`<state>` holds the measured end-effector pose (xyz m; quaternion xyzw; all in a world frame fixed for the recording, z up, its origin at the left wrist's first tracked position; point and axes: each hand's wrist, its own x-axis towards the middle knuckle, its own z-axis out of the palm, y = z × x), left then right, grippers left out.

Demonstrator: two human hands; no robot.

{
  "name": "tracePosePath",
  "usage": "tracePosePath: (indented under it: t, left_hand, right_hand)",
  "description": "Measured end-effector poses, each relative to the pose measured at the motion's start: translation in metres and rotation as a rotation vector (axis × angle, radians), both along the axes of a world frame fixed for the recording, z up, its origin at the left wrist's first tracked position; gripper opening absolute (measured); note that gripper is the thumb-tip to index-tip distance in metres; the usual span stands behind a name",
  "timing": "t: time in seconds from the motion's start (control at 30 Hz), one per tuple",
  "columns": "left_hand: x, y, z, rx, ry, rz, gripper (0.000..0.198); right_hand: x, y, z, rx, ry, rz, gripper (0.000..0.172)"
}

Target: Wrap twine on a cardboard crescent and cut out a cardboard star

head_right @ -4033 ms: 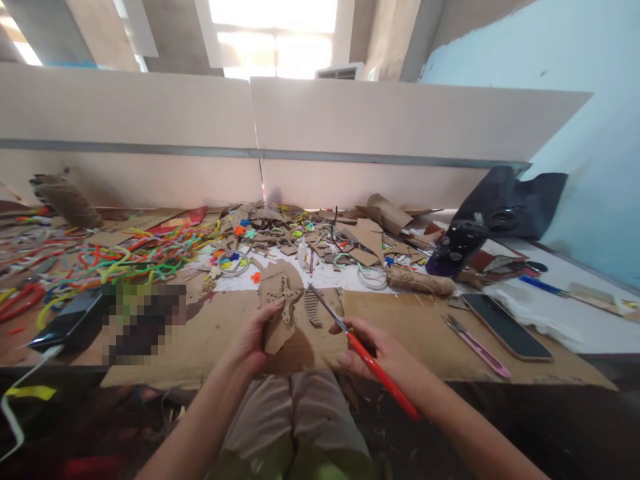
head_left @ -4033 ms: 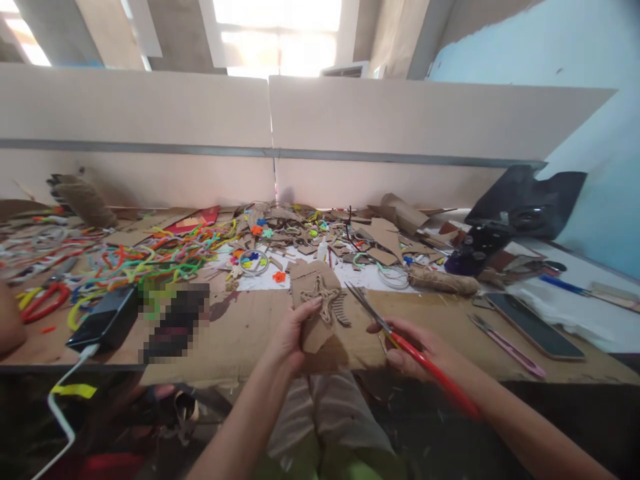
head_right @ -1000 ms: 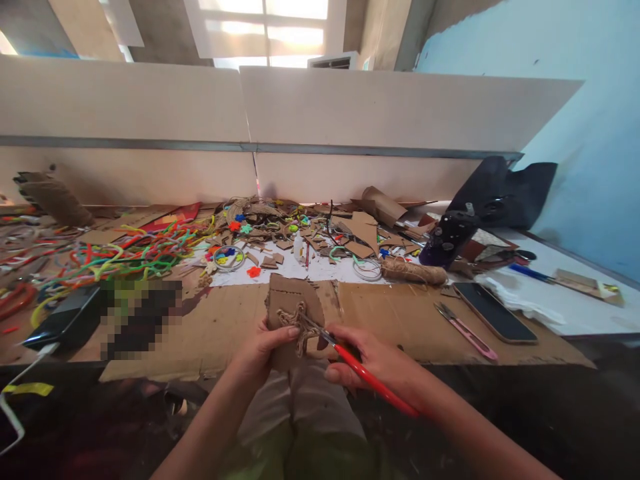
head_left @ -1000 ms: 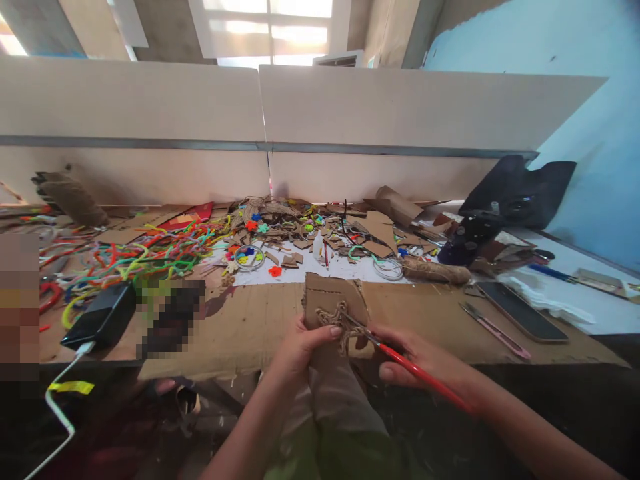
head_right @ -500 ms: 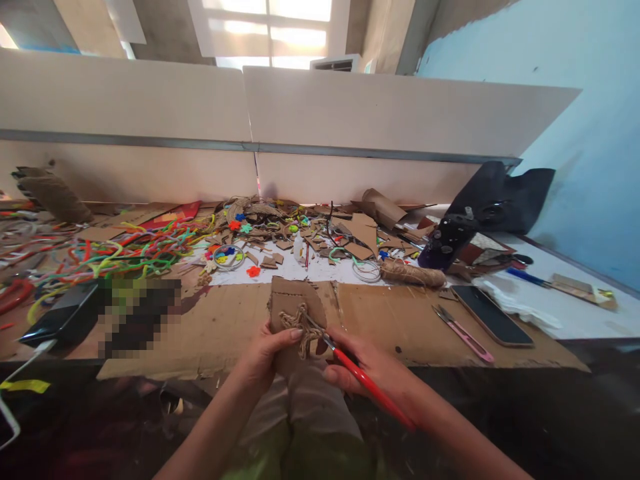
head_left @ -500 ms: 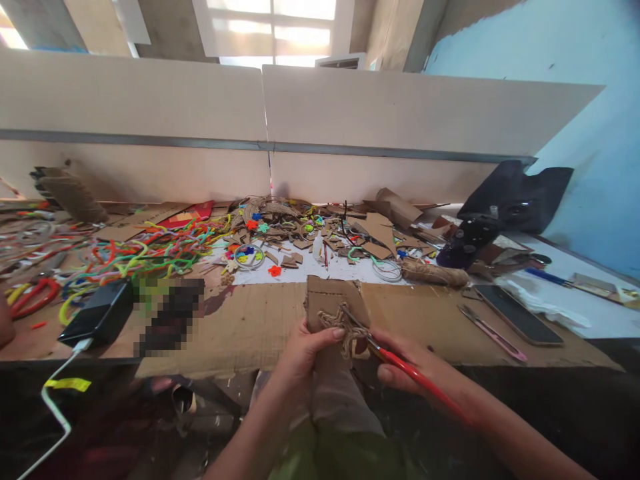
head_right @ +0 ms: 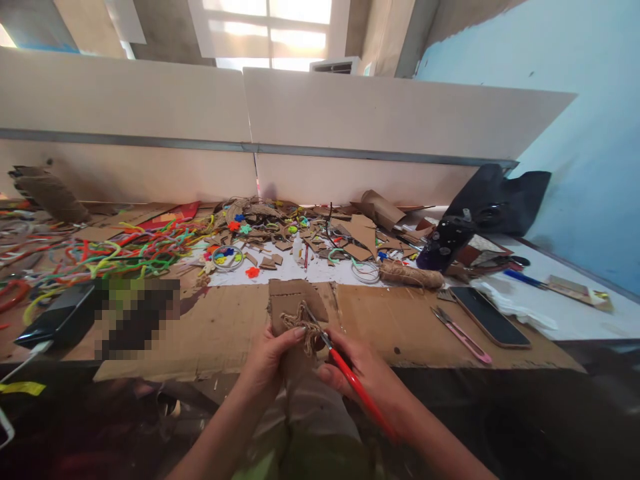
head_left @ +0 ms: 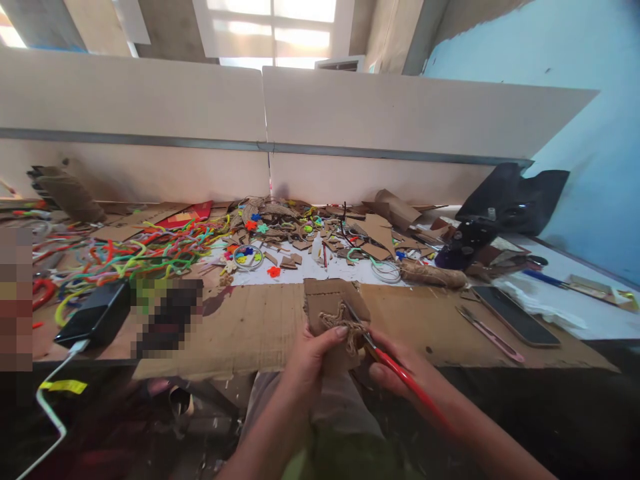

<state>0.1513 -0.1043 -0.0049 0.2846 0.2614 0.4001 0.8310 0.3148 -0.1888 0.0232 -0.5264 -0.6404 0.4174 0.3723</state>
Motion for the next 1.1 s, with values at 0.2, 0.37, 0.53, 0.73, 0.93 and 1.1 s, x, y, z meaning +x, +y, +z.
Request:
tracePosePath:
  t: [0.2,0.37,0.53,0.73,0.93,1.1]
  left_hand:
    - [0.004,-0.006,0.005,-0.016,-0.002,0.036,0.056]
    - [0.007,-0.009,0.002,-0.045,-0.007,0.057,0.057]
    - [0.010,-0.012,0.000,-0.062,-0.023,0.064,0.054]
    - [0.013,-0.015,0.000,-0.074,-0.038,0.072,0.055]
    - [0.015,-0.015,-0.001,-0.060,-0.055,0.081,0.057]
    - [0.014,-0.015,-0.001,-0.076,-0.055,0.080,0.053]
  right_hand:
    - [-0.003,0.000,-0.005,0.020,-0.080,-0.058,0.083]
    - [-0.005,-0.001,-0.008,0.039,-0.025,-0.058,0.081]
    - [-0.005,-0.003,-0.014,0.045,0.004,-0.088,0.077]
    - [-0.008,-0.005,-0.021,0.063,-0.059,-0.124,0.073]
    - [-0.009,-0.005,-0.023,0.081,-0.050,-0.149,0.069]
    - [-0.008,-0.003,-0.026,0.082,-0.023,-0.145,0.072]
